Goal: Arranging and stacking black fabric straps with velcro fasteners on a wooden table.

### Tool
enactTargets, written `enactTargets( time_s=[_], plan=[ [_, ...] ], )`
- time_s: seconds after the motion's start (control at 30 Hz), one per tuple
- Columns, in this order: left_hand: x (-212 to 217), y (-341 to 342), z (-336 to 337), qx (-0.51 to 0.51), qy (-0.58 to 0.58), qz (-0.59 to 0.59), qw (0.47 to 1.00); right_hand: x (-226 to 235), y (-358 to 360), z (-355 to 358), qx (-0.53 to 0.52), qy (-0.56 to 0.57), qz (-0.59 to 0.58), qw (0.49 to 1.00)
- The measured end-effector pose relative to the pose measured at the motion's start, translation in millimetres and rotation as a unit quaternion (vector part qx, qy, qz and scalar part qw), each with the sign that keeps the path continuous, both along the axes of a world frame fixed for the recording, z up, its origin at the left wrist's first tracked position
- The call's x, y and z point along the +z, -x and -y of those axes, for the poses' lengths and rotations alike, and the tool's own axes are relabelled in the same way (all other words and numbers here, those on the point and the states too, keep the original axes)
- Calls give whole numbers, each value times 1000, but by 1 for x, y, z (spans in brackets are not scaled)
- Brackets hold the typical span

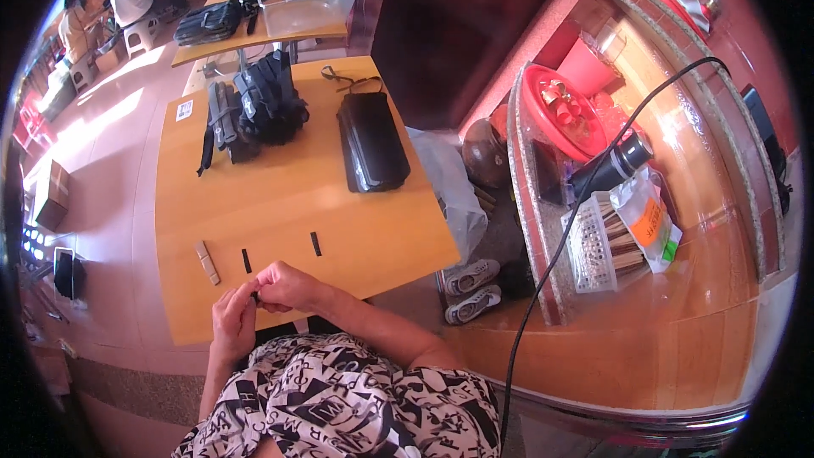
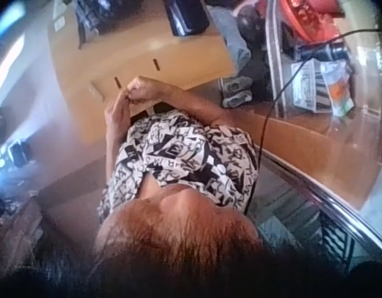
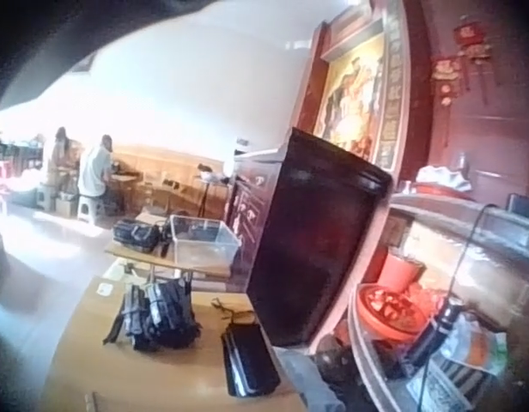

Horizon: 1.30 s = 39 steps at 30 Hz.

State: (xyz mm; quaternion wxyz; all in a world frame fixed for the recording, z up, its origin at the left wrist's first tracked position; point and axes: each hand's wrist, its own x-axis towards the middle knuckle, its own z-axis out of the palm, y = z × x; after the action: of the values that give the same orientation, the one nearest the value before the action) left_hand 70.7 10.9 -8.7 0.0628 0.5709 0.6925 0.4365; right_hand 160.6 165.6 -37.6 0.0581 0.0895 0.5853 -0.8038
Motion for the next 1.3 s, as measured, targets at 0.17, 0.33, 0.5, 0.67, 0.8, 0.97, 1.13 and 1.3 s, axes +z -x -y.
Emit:
enactTargets(
  time_s=[0.17, 0.33, 0.5, 0.67, 0.8, 0.97, 1.13, 1.3],
  plan=[
    [-20, -5, -2, 93, -45, 271, 957, -10, 6, 15, -89, 107, -37, 990],
    [-21, 21, 2, 157, -108, 366, 911, -3, -2, 12, -120, 111, -70, 984],
    [15, 16, 2, 58, 11, 265, 963, 15, 5, 12, -111, 2, -52, 992],
    [25, 23, 8, 87, -17, 163, 983, 24, 15, 19, -70, -58, -87, 992],
    [29, 22, 7, 135, 22, 230, 963, 22, 17, 24, -116, -188, -125, 967],
    [35, 17, -3, 160, -67, 18, 985, 38, 16, 28, -145, -113, -62, 981],
    [38, 23, -4, 182, -79, -42, 979, 32, 27, 41, -220, -32, -63, 973],
    [45, 34, -4, 241, -114, -1, 964, 55, 26, 35, -166, 85, -25, 982]
  ],
)
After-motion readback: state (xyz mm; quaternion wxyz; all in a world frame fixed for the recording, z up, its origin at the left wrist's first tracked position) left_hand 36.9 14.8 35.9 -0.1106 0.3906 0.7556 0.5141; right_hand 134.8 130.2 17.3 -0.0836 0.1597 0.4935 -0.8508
